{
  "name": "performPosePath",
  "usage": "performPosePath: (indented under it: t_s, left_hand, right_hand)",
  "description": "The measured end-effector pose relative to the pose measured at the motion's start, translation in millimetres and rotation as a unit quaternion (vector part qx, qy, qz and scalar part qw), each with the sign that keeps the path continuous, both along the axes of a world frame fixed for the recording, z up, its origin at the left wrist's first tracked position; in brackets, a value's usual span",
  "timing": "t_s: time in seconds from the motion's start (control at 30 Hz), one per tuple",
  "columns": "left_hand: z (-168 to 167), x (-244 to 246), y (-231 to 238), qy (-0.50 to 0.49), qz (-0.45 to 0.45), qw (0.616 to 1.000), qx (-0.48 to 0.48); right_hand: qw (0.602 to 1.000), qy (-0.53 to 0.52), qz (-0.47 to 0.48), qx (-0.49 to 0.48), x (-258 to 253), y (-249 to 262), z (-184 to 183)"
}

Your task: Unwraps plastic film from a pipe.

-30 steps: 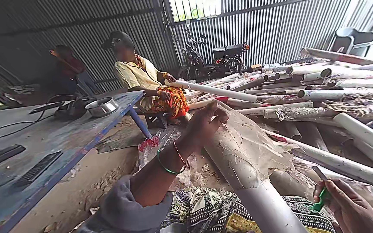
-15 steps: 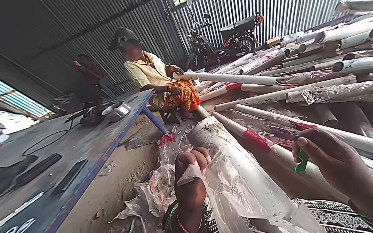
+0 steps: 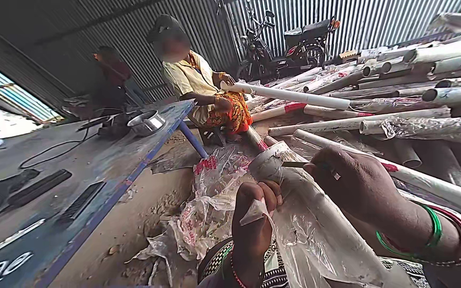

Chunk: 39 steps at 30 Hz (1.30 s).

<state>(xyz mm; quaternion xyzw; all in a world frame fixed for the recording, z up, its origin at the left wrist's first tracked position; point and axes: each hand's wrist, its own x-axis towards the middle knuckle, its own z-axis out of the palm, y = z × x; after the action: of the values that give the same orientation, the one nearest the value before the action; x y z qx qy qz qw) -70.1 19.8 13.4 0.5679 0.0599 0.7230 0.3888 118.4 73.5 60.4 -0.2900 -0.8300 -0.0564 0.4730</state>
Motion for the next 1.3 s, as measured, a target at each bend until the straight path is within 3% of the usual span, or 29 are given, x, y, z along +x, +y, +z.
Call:
performPosePath:
  t_s: [0.1, 0.3, 0.6, 0.8, 1.0, 1.3]
  left_hand:
    - [3.9, 1.5, -1.0, 0.000, -0.005, 1.000, 0.001]
    - [15.5, 13.1, -15.0, 0.052, 0.097, 0.994, -0.009]
    - [15.3, 10.4, -15.2, 0.064, 0.098, 0.993, -0.009]
    - [10.4, 4.7, -22.2, 0.069, 0.085, 0.994, 0.007]
    - [9.8, 12.6, -24.6, 0.045, 0.094, 0.995, 0.000]
    - [6.9, 8.0, -25.8, 0.029, 0.071, 0.997, 0.004]
  right_hand:
    - [1.000, -0.012, 0.002, 0.012, -2.1, 1.1, -0.2]
    - [0.995, -0.072, -0.014, 0.060, 1.6, -3.2, 11.5]
    - [0.988, -0.136, 0.030, 0.060, 8.3, -7.0, 18.4]
    - [0.982, -0.181, 0.033, 0.044, 44.6, -35.9, 9.2]
    - [0.993, -0.095, -0.021, 0.060, 22.5, -33.3, 24.7]
    - [0.996, -0.083, -0.023, 0.022, -6.3, -17.3, 16.3]
